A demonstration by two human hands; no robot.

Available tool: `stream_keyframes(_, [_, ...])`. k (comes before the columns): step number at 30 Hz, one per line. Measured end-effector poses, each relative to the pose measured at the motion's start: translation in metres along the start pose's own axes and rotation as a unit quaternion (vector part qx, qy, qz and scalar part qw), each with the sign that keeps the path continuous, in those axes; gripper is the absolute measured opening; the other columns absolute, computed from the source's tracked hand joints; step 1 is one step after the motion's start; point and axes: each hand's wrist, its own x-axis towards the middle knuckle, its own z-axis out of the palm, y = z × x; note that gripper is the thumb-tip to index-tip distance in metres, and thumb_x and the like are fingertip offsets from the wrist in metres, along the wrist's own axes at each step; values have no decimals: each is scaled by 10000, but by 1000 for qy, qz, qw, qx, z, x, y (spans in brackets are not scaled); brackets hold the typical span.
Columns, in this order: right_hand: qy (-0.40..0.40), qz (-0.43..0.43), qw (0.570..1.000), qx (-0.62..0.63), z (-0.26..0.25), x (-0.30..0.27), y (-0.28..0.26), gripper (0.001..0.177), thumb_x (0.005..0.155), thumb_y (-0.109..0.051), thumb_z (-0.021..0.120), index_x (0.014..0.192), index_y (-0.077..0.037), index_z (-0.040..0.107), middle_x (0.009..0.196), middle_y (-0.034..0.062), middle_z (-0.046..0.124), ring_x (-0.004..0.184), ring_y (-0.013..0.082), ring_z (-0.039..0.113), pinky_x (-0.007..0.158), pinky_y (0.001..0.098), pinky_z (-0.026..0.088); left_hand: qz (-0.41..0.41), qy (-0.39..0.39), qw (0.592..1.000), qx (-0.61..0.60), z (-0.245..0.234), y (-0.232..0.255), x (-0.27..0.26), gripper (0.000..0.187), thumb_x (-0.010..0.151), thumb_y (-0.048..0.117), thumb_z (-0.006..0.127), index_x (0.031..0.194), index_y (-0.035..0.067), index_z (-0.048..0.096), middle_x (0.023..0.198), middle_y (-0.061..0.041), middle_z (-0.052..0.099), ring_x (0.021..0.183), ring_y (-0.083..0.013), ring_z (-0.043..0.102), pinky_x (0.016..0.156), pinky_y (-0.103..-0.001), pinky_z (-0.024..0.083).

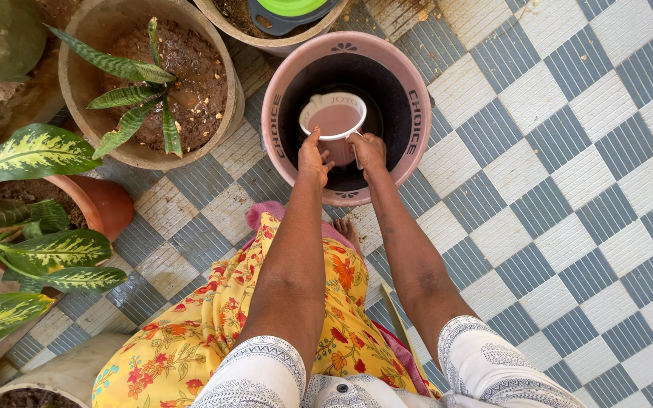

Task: The person waters several potted plants on a balcony by hand using a small pink pitcher, dipping it into a large bucket to refill it multiple times.

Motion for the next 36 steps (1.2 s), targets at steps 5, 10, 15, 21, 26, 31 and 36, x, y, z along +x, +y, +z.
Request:
stream_keyframes(5, [12, -27, 998, 53, -3, -10, -6, 207, 706, -194, 777, 635, -29, 674, 650, 45, 671, 581, 128, 581, 541, 276, 448, 30, -7, 998, -63, -5, -3, 19, 769, 914, 408, 698, 1548, 72, 422, 1590, -188, 339, 1321, -412, 478, 1103, -626, 392])
stream_keyframes(10, [8, -43, 996, 78, -9, -19, -10, 178, 720, -165, 757, 643, -21, 685, 648, 39, 664, 577, 114, 561, 538, 267, 425, 45, 7, 993, -112, -10, -4, 29, 601, 894, 175, 746, 1399, -23, 487, 1309, -258, 542, 1069, -393, 630, 926, -583, 561])
stream_keyframes(15, [-22, -87, 990, 112, -10, -22, -5, 135, 738, -147, 727, 713, -15, 742, 707, 41, 714, 625, 91, 593, 577, 235, 448, 45, 46, 995, -79, -2, 3, 11, 644, 943, 38, 668, 1496, 108, 347, 1105, -187, 647, 764, -238, 667, 731, -447, 645])
stream_keyframes(21, [-46, -102, 987, 113, -11, -23, 1, 168, 788, -182, 691, 775, -23, 742, 756, 43, 743, 651, 86, 628, 577, 235, 467, 27, 40, 996, -69, 17, 30, -39, 890, 943, -70, 554, 1604, 335, 118, 1233, -208, 578, 807, -211, 668, 775, -430, 669])
stream_keyframes(26, [-60, -83, 989, 111, -13, -30, -5, 305, 907, -339, 711, 736, -86, 716, 680, -25, 648, 608, 58, 550, 555, 233, 434, 28, 37, 997, -59, 24, 41, -61, 900, 955, -83, 486, 1609, 350, 45, 1425, -252, 405, 1095, -355, 678, 867, -489, 645])
stream_keyframes(31, [-34, -87, 992, 79, -9, -22, 0, 499, 948, -393, 779, 623, -86, 558, 601, -53, 482, 564, 58, 396, 505, 273, 331, 32, 13, 998, -54, 26, 45, -69, 908, 925, -120, 466, 1600, 339, 68, 1425, -267, 404, 1157, -405, 657, 867, -548, 618])
stream_keyframes(36, [-24, -96, 992, 74, -12, -24, 1, 437, 910, -364, 763, 604, -94, 607, 585, -56, 505, 548, 54, 415, 501, 269, 346, 37, -8, 998, -58, 26, 44, -69, 904, 894, -146, 462, 1587, 325, 120, 1396, -292, 460, 1104, -393, 669, 862, -569, 662])
